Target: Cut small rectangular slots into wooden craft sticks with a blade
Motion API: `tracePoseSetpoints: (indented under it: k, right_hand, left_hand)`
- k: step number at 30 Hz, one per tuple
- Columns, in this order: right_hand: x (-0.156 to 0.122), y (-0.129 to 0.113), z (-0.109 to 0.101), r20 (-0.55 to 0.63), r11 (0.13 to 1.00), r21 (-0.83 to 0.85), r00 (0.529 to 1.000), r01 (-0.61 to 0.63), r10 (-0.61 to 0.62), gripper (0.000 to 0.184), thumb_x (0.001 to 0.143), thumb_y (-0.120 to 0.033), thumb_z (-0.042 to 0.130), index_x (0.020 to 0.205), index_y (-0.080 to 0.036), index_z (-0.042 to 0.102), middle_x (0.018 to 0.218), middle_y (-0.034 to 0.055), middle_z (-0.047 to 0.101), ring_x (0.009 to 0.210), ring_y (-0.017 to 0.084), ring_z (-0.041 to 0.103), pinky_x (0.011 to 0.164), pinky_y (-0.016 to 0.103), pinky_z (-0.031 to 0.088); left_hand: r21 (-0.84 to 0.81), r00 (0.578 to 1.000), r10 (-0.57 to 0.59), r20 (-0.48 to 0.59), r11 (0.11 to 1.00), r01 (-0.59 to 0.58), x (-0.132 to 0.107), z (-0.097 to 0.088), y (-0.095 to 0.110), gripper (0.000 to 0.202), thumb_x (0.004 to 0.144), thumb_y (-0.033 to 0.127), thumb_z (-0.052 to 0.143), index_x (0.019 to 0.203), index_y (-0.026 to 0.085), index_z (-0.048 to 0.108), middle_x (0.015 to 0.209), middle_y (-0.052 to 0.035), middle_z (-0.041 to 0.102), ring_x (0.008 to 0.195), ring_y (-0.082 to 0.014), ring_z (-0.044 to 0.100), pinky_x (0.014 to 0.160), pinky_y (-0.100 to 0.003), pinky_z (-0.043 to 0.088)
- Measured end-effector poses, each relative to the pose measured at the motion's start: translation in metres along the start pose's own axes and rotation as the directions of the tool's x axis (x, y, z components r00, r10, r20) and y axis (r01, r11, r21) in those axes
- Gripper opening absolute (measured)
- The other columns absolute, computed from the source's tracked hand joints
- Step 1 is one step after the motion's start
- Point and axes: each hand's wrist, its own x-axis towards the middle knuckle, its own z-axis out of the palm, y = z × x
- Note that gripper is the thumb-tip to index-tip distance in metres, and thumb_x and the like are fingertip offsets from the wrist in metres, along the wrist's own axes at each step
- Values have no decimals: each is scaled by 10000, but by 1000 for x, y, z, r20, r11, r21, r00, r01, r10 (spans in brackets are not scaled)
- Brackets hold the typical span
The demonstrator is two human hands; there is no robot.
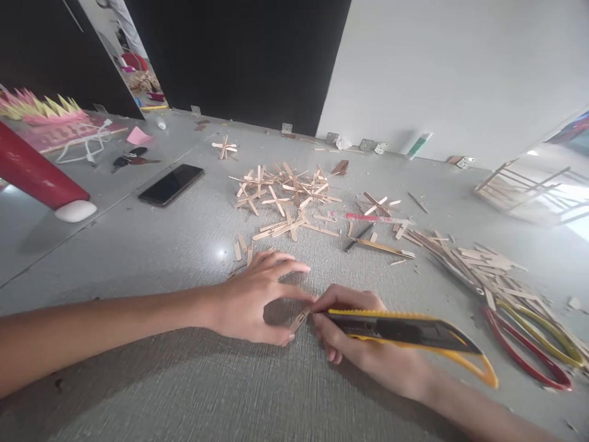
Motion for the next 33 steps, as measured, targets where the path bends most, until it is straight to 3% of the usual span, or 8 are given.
tracePoseSetpoints:
  k: [2, 5, 7, 9, 15, 24, 29, 33]
  right_hand:
    - [0, -2, 3, 1, 988, -152, 1000, 24, -24, 276, 995, -461, 548, 850, -233, 600, 561, -43, 642, 507, 133, 626, 726, 380, 551]
    - [0, -2, 8, -10, 949, -308, 997, 64, -71, 310, 1025, -445, 479, 809, -242, 571, 526, -64, 637, 514, 136, 640, 978, 514, 434]
    - [0, 1, 12, -23, 961, -267, 997, 65, -74, 288, 1020, -436, 488, 816, -244, 554, 541, -61, 646, 507, 137, 644, 917, 464, 470]
    - [0, 4, 14, -30, 982, -179, 997, 67, -74, 264, 1006, -427, 517, 817, -243, 535, 556, -53, 650, 488, 132, 636, 735, 358, 516]
    - [0, 8, 14, -42, 983, -169, 996, 76, -84, 291, 1003, -443, 522, 789, -247, 530, 518, -51, 629, 420, 105, 555, 453, 236, 413]
    - [1, 12, 15, -30, 981, -159, 993, 111, -117, 301, 1002, -437, 544, 780, -234, 524, 558, -48, 632, 473, 107, 596, 536, 260, 438]
    - [2, 10, 14, 2, 963, -216, 986, 161, -164, 267, 1017, -405, 533, 806, -242, 513, 554, -67, 636, 522, 114, 589, 674, 307, 449]
    - [2, 10, 14, 9, 967, -211, 989, 145, -146, 260, 1017, -401, 527, 814, -240, 514, 556, -56, 633, 509, 121, 586, 620, 296, 444]
  left_hand:
    - [-9, 1000, 8, 5, 1000, -8, 2, 0, -1, 549, 820, 579, 747, 1320, 381, 638, 1561, -50, 407, 1437, -425, 271, 1116, -670, 289]
    - [-6, 999, 39, -15, 999, -39, 4, 2, -2, 528, 812, 586, 767, 1282, 372, 658, 1547, -57, 430, 1435, -410, 293, 1121, -652, 280]
    - [-3, 998, 66, -9, 998, -66, 5, 3, -1, 490, 827, 566, 765, 1259, 358, 669, 1553, -67, 429, 1445, -411, 291, 1134, -659, 244]
    - [-14, 996, 90, 14, 996, -90, 5, 4, 1, 444, 852, 554, 744, 1240, 348, 680, 1571, -69, 416, 1456, -419, 282, 1142, -674, 209]
    - [-28, 992, 122, 23, 992, -122, 4, 4, 2, 541, 855, 568, 733, 1356, 400, 619, 1587, -49, 401, 1460, -433, 268, 1144, -690, 177]
    - [6, 991, 128, 23, 992, -128, 4, 6, -2, 502, 868, 600, 703, 1318, 384, 651, 1590, -65, 388, 1462, -422, 260, 1135, -686, 187]
    - [13, 992, 127, 0, 992, -127, 4, 4, -1, 469, 854, 595, 721, 1270, 382, 674, 1570, -45, 427, 1457, -394, 295, 1150, -648, 206]
    - [33, 991, 132, -8, 991, -131, 5, 4, -1, 448, 830, 588, 748, 1221, 377, 685, 1570, -35, 433, 1454, -390, 298, 1144, -646, 209]
